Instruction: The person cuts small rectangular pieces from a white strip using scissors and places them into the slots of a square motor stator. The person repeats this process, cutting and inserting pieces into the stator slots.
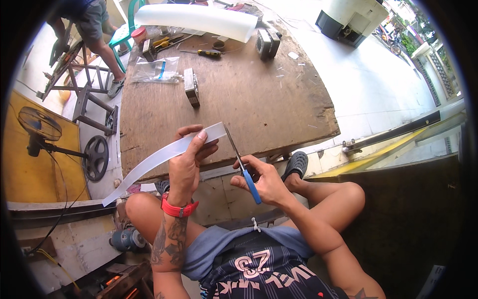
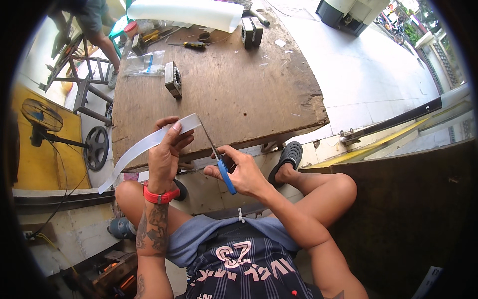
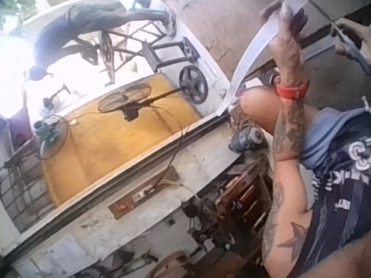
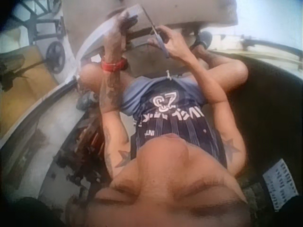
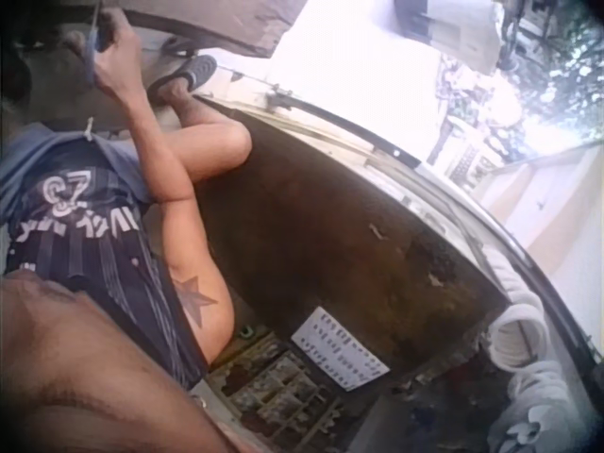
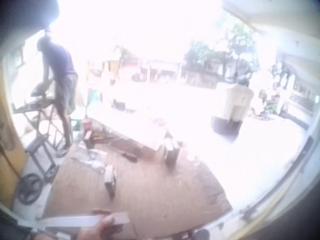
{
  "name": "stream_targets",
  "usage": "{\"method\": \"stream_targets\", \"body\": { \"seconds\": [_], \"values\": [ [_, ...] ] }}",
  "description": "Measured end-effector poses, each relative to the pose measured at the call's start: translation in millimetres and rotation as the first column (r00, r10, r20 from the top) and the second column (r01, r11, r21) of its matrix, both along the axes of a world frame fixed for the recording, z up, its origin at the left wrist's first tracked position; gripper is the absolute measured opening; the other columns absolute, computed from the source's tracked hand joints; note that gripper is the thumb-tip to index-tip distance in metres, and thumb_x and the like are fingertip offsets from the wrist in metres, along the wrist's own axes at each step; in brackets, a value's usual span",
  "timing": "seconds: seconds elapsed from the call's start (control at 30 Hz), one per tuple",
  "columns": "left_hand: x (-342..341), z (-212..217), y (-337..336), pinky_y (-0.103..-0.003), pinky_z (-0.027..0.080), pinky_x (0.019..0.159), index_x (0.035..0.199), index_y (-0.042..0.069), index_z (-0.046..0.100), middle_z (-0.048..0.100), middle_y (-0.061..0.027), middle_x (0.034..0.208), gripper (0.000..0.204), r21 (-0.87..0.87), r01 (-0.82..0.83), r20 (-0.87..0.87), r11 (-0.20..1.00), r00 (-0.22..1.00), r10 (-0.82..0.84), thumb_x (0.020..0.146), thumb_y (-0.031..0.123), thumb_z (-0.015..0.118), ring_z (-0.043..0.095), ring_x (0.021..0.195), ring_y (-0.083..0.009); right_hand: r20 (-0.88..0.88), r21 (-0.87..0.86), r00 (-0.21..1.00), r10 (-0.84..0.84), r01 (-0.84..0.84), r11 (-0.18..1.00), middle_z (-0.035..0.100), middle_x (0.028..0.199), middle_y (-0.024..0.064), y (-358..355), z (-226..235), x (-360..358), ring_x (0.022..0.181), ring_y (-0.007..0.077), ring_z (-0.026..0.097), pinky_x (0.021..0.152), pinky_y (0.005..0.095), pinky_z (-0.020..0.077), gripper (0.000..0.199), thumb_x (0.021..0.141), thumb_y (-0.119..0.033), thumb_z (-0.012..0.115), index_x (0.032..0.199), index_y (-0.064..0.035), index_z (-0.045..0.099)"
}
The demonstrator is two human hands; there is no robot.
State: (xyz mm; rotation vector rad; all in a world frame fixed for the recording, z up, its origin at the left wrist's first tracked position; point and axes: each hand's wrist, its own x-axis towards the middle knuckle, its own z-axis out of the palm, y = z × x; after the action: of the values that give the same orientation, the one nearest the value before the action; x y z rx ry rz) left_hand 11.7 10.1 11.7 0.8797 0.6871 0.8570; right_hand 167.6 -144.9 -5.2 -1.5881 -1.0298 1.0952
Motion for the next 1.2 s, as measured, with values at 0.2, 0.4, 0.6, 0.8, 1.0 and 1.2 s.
{"method": "stream_targets", "body": {
  "seconds": [0.2, 0.4, 0.6, 0.8, 1.0, 1.2],
  "values": [
    [3, 0, -5, -0.034, 0.066, 0.087, 0.13, 0.001, 0.056, 0.07, -0.016, 0.116, 0.034, 0.035, -0.002, -0.06, 0.999, 0.998, 0.004, 0.102, 0.014, 0.072, 0.076, 0.104, -0.0274, 0.016, -0.01, 1.0, 0.018, -0.017, 1.0, 0.059, 0.076, -0.0043, -2, -1, -1, 0.073, 0.0048, 0.054, 0.066, 0.0233, 0.0438, 0.051, 0.09, -0.042, 0.087, 0.118, -0.0047, 0.067],
    [7, -4, -8, -0.033, 0.066, 0.089, 0.129, 0.0, 0.056, 0.071, -0.0163, 0.116, 0.034, 0.039, 0.0, -0.044, 0.999, 0.999, 0.002, 0.102, 0.012, 0.072, 0.076, 0.104, -0.0258, -0.023, -0.027, 1.0, 0.0, -0.001, 1.0, 0.063, 0.073, 0.003, 3, -3, -3, 0.071, 0.0105, 0.055, 0.065, 0.029, 0.046, 0.066, 0.085, -0.053, 0.087, 0.118, 0.001, 0.067],
    [8, -4, -6, -0.032, 0.066, 0.089, 0.129, -0.001, 0.056, 0.071, -0.0162, 0.115, 0.034, 0.029, 0.007, -0.05, 1.0, 0.999, -0.006, 0.102, 0.012, 0.071, 0.076, 0.103, -0.0246, -0.024, -0.043, 1.0, -0.004, 0.003, 0.999, 0.063, 0.072, 0.0034, 4, -2, -4, 0.07, 0.0106, 0.054, 0.064, 0.0295, 0.0451, 0.064, 0.086, -0.053, 0.086, 0.116, 0.0001, 0.068],
    [7, -5, -6, -0.031, 0.066, 0.089, 0.129, -0.001, 0.056, 0.071, -0.016, 0.114, 0.035, 0.023, 0.014, -0.048, 1.0, 0.999, -0.013, 0.102, 0.013, 0.072, 0.076, 0.103, -0.0238, 0.008, -0.027, 1.0, -0.006, 0.006, 1.0, 0.062, 0.072, 0.0032, 4, -2, -4, 0.07, 0.011, 0.053, 0.063, 0.03, 0.0445, 0.063, 0.086, -0.054, 0.086, 0.114, -0.0002, 0.068],
    [7, -6, -5, -0.031, 0.066, 0.089, 0.129, -0.001, 0.056, 0.071, -0.016, 0.115, 0.035, 0.022, 0.019, -0.047, 1.0, 0.999, -0.018, 0.102, 0.014, 0.072, 0.076, 0.103, -0.0234, 0.023, -0.044, 1.0, -0.007, 0.008, 0.999, 0.059, 0.069, 0.0025, 5, -4, -5, 0.066, 0.0104, 0.05, 0.06, 0.0302, 0.0422, 0.058, 0.087, -0.05, 0.086, 0.113, -0.0011, 0.068],
    [6, -4, -8, -0.031, 0.066, 0.083, 0.129, 0.001, 0.056, 0.071, -0.0139, 0.112, 0.035, 0.03, 0.033, -0.109, 0.999, 0.994, -0.03, 0.102, 0.014, 0.073, 0.076, 0.097, -0.0214, -0.01, -0.009, 0.999, -0.04, 0.04, 0.999, 0.058, 0.068, 0.0036, 9, -10, -6, 0.065, 0.0098, 0.05, 0.059, 0.0302, 0.0419, 0.054, 0.087, -0.046, 0.087, 0.112, -0.0019, 0.069]
  ]
}}
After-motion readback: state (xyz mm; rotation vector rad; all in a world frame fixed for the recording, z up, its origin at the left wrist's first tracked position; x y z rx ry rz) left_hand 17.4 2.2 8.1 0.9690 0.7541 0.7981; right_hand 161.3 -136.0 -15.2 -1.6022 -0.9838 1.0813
